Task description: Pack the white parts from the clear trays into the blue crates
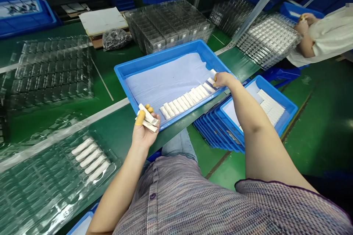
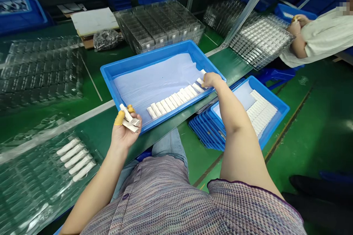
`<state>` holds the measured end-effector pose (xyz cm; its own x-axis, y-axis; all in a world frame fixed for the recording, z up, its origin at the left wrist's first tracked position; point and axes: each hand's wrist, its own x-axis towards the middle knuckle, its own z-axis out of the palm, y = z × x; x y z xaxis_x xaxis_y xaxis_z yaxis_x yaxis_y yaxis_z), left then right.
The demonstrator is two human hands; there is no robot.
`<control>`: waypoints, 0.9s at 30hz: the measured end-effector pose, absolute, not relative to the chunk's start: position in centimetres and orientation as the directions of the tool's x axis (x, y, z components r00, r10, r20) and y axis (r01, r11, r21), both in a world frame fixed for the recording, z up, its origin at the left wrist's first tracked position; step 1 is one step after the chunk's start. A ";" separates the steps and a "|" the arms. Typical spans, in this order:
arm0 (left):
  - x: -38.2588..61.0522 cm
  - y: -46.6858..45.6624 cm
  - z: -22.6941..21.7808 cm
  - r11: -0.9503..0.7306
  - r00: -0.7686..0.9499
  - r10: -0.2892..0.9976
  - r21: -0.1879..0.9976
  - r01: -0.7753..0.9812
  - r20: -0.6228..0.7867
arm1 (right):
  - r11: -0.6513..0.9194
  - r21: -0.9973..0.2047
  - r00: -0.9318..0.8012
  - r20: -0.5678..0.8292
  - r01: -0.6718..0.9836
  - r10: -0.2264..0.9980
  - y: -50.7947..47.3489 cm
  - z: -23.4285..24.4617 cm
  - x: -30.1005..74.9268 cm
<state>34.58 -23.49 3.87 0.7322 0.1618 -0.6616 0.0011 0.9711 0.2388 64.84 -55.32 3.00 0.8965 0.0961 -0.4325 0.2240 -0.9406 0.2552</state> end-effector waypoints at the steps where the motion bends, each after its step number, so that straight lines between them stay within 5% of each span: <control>1: 34.5 -23.3 3.8 0.968 0.734 0.169 0.250 0.001 -0.658 | -0.940 0.240 0.892 -0.435 0.243 0.119 -55.3 3.0 64.8; 6: 34.3 -22.8 3.2 0.945 0.777 0.203 0.326 0.003 -0.596 | -0.921 0.238 0.843 -0.517 0.307 0.148 -54.0 2.0 63.6; 27: 34.1 -23.4 4.7 0.964 0.707 0.202 0.264 -0.022 -0.677 | -0.924 0.264 0.792 -0.608 0.278 0.065 -52.4 2.0 64.2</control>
<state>34.14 -23.42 4.68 0.7074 0.2016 -0.6774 -0.0223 0.9643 0.2637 64.22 -52.38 2.01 0.7916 0.0652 -0.6076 0.2785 -0.9235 0.2637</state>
